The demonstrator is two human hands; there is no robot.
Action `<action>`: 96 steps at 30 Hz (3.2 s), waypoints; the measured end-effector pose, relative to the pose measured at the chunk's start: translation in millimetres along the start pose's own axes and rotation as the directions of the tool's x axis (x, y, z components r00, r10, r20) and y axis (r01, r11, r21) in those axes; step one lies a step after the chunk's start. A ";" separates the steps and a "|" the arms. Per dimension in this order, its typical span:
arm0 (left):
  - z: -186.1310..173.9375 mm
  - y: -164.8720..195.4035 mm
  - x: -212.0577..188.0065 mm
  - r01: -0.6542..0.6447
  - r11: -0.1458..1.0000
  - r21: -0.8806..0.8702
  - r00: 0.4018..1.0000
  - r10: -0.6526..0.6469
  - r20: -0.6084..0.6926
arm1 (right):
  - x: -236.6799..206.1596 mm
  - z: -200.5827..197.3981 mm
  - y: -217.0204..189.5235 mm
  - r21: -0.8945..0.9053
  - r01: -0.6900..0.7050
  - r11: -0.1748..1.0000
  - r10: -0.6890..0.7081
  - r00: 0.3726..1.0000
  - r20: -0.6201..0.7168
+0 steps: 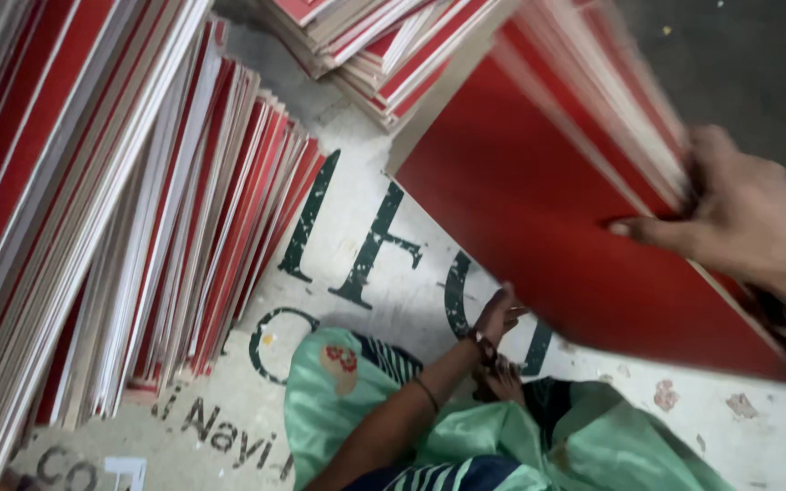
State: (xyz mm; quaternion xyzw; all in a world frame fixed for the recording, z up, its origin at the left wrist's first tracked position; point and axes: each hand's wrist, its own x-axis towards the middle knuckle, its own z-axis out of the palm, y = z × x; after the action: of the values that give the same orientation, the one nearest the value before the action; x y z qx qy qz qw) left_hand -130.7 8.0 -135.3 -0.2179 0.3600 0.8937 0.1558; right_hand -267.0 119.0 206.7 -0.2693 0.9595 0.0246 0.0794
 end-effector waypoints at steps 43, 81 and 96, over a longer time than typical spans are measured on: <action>-203.6 -17.7 -263.1 0.639 0.202 0.743 0.230 0.871 -0.435 | -9.0 120.7 -63.6 0.039 0.247 0.968 -0.240 0.963 -0.123; -251.7 -53.9 -256.6 0.655 0.411 0.634 -0.048 0.860 -0.508 | 53.4 157.0 -11.6 -0.327 0.248 0.912 -0.195 0.963 0.188; -155.4 0.9 -294.6 0.636 0.501 0.587 0.222 0.610 -0.761 | -5.1 107.5 2.2 -0.056 0.527 0.848 -0.527 0.849 0.012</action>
State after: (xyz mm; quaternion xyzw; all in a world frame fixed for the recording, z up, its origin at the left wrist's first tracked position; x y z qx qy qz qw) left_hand 164.4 -139.0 -87.4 -0.6145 0.7575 0.2198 -0.0122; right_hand -248.9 133.1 101.6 -0.5244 0.8478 0.0286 0.0737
